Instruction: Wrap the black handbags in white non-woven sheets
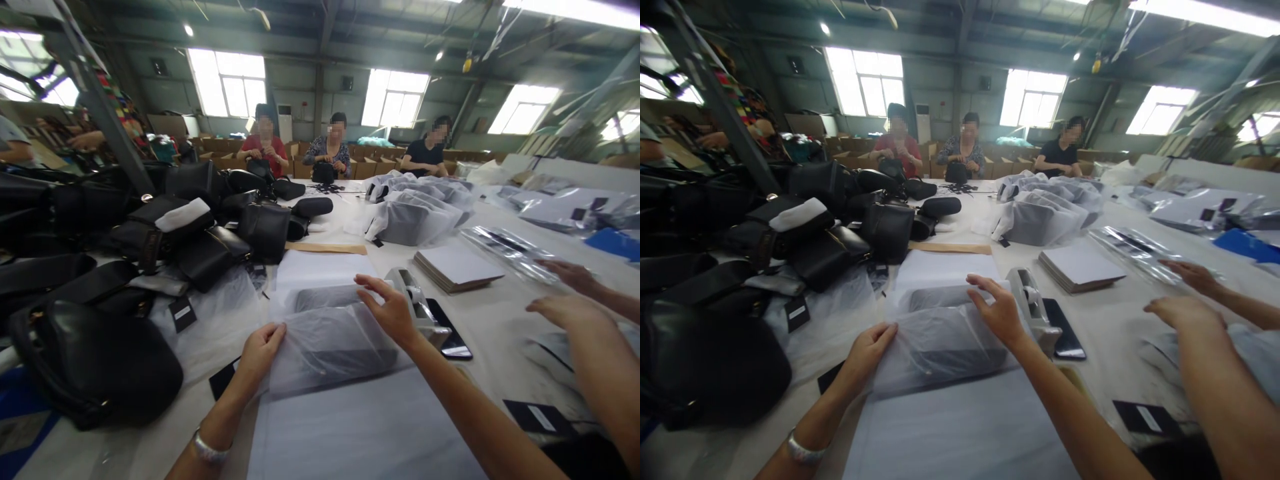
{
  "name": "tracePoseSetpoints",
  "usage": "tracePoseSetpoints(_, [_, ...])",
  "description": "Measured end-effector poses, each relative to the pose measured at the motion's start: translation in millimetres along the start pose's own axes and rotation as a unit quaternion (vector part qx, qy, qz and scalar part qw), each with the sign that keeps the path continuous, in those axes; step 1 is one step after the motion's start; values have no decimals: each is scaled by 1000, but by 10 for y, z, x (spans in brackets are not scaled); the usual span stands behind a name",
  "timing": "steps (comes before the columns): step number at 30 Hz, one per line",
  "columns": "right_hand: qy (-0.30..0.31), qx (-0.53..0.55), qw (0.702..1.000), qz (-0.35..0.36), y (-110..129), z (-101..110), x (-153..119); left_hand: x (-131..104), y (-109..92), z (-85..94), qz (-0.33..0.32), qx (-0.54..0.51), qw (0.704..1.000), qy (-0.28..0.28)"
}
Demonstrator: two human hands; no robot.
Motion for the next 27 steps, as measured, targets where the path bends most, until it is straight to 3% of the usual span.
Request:
tracePoseSetpoints(3, [84,44,995,-10,237,-24,15,14,42,-5,0,-5,1000,0])
tracePoseSetpoints(6, [225,52,973,16,541,-206,-31,25,91,-28,4,-10,1000,8])
tracePoseSetpoints(10, [430,66,900,27,823,-582,-196,37,146,-45,19,-31,999,12])
tracePoseSetpoints(13, [519,-2,853,60,842,-850,-262,36,170,-58,27,-47,998,19])
tracePoseSetpoints(16, [550,-114,815,146,789,-1070,-243,29,190,-67,30,-59,997,26])
tracePoseSetpoints(20, [545,-247,761,251,786,-1270,-172,31,218,-72,23,-66,997,28])
tracePoseSetpoints(27, [547,-369,676,327,866,-1501,-141,36,206,-54,8,-63,998,22])
Point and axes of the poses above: each hand's wrist, its own x-axis towards the middle knuckle, its own z-axis out of the back of the hand, y = z × x, the point moved 8 cm from there along x, towards the middle knuckle, and after that the axes turned 15 degrees about -y, right-handed, at the moved point
